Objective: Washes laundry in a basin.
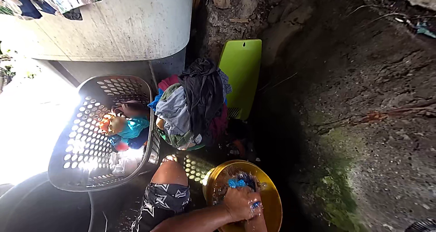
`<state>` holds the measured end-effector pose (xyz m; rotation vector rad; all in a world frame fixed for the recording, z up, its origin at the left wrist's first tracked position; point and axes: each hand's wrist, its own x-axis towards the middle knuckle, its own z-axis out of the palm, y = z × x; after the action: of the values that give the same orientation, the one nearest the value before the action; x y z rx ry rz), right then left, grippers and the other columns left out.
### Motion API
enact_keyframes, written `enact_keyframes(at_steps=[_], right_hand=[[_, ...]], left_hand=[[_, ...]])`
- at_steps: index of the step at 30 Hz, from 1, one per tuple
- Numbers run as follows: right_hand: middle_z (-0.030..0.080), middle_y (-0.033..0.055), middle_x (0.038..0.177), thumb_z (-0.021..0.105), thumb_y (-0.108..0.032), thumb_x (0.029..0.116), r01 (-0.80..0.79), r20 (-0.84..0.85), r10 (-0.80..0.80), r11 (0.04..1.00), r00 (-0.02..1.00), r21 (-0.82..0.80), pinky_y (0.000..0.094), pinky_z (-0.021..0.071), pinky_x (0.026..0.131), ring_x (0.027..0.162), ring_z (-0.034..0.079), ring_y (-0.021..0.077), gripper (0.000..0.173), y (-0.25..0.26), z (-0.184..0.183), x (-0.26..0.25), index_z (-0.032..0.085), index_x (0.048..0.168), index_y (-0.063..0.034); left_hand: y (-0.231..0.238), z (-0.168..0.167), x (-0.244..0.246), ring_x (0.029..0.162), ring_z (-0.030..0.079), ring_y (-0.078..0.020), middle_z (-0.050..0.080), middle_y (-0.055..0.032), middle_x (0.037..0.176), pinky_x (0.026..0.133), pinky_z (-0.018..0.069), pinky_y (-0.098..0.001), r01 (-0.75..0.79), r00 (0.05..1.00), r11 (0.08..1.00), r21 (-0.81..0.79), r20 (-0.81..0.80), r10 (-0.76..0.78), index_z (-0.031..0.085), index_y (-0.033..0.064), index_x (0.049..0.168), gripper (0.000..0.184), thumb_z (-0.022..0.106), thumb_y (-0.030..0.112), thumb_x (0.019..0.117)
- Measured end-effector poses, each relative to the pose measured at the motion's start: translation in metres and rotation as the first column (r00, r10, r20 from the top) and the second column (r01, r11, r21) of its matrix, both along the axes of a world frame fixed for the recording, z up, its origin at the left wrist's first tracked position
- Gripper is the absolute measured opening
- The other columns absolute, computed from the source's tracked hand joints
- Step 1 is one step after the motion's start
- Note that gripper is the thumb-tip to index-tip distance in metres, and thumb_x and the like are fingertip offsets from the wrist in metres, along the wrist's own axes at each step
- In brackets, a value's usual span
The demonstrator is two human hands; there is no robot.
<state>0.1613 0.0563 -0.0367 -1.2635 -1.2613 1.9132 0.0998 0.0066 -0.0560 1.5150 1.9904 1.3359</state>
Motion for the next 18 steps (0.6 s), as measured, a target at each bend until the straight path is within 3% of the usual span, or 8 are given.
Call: enact_keyframes(at_steps=[1,3,7,10,11,13,16,18], right_hand=[[0.061,0.007,0.106,0.015,-0.024,0.113,0.087,-0.018,-0.088,0.995,0.996,-0.046,0.02,0.0505,0.083,0.094,0.059,0.0028,0.047,0.004,-0.014,-0.003,0.047,0.132,0.0047],[0.062,0.0024,0.095,0.017,-0.032,0.113,0.19,-0.015,-0.195,0.967,0.981,-0.17,0.0261,0.0544,0.076,0.085,0.063,0.006,0.045,0.006,-0.028,-0.007,0.051,0.123,-0.0048],[0.061,0.0157,0.126,0.038,-0.03,0.1113,0.213,0.27,-0.204,0.977,0.941,-0.005,0.04,0.0525,0.096,0.112,0.062,0.0187,0.043,0.01,-0.02,-0.007,0.05,0.139,0.0008],[0.05,0.0235,0.148,0.042,-0.023,0.1107,-0.038,0.417,-0.058,0.975,0.907,0.218,0.0428,0.0359,0.117,0.138,0.048,0.0265,0.045,0.04,-0.061,0.008,0.048,0.145,0.0059],[0.047,0.0254,0.152,0.043,-0.017,0.1098,-0.241,0.557,0.045,0.928,0.83,0.284,0.0507,0.0311,0.119,0.143,0.043,0.0347,0.042,0.046,-0.081,0.014,0.051,0.145,0.0044],[0.04,0.0243,0.159,0.053,-0.016,0.1052,-0.642,0.863,0.208,0.75,0.46,0.161,0.0733,0.0258,0.113,0.147,0.034,0.0499,0.045,0.039,-0.109,0.021,0.053,0.149,-0.0082],[0.035,0.0154,0.165,0.056,-0.03,0.1036,-0.83,0.926,0.364,0.481,-0.102,-0.281,0.0717,0.0215,0.117,0.154,0.025,0.0417,0.049,0.013,-0.14,0.025,0.054,0.149,-0.0118],[0.039,0.0163,0.162,0.049,-0.036,0.1066,-0.831,0.879,0.435,0.405,-0.193,-0.382,0.0706,0.0214,0.118,0.153,0.026,0.0416,0.049,0.016,-0.164,0.031,0.054,0.149,-0.011]], left_hand=[[0.002,-0.002,-0.005,0.081,0.073,-0.0376,0.073,-0.0189,0.091,0.062,0.0554,-0.0568,-0.004,1.0,0.996,-0.091,0.024,0.006,0.073,0.0034,0.093,0.025,0.063,0.026,0.094],[0.006,-0.003,-0.018,0.092,0.073,-0.0404,0.074,-0.0214,0.096,0.076,0.0551,-0.0607,0.014,0.988,0.933,-0.359,0.148,0.042,0.071,0.0009,0.104,0.033,0.052,0.028,0.1017],[0.019,-0.02,-0.04,0.12,0.065,-0.0378,0.068,-0.0244,0.123,0.103,0.05,-0.0538,0.016,0.884,0.714,-0.7,0.344,0.317,0.063,0.0012,0.131,0.04,0.046,0.03,0.1082],[0.021,-0.031,-0.042,0.128,0.06,-0.0394,0.062,-0.0275,0.134,0.11,0.0457,-0.0532,0.112,0.796,0.699,-0.707,0.485,0.363,0.044,0.0019,0.151,0.05,0.044,0.032,0.1111],[0.022,-0.032,-0.043,0.13,0.059,-0.0396,0.06,-0.0275,0.138,0.111,0.0445,-0.0534,0.146,0.78,0.705,-0.694,0.519,0.349,0.037,0.0041,0.156,0.054,0.045,0.031,0.1104],[0.021,-0.03,-0.045,0.132,0.057,-0.0395,0.058,-0.0272,0.141,0.112,0.0438,-0.0534,0.203,0.768,0.702,-0.683,0.556,0.319,0.029,0.0077,0.16,0.06,0.051,0.029,0.1081],[0.018,-0.035,-0.043,0.14,0.049,-0.0384,0.048,-0.0277,0.151,0.117,0.0394,-0.0514,0.201,0.722,0.734,-0.649,0.604,0.337,0.033,0.0044,0.159,0.061,0.055,0.025,0.1061],[0.016,-0.042,-0.039,0.148,0.039,-0.0382,0.036,-0.0273,0.16,0.121,0.0339,-0.0504,0.183,0.664,0.75,-0.636,0.643,0.383,0.037,0.003,0.157,0.06,0.056,0.026,0.1058]])
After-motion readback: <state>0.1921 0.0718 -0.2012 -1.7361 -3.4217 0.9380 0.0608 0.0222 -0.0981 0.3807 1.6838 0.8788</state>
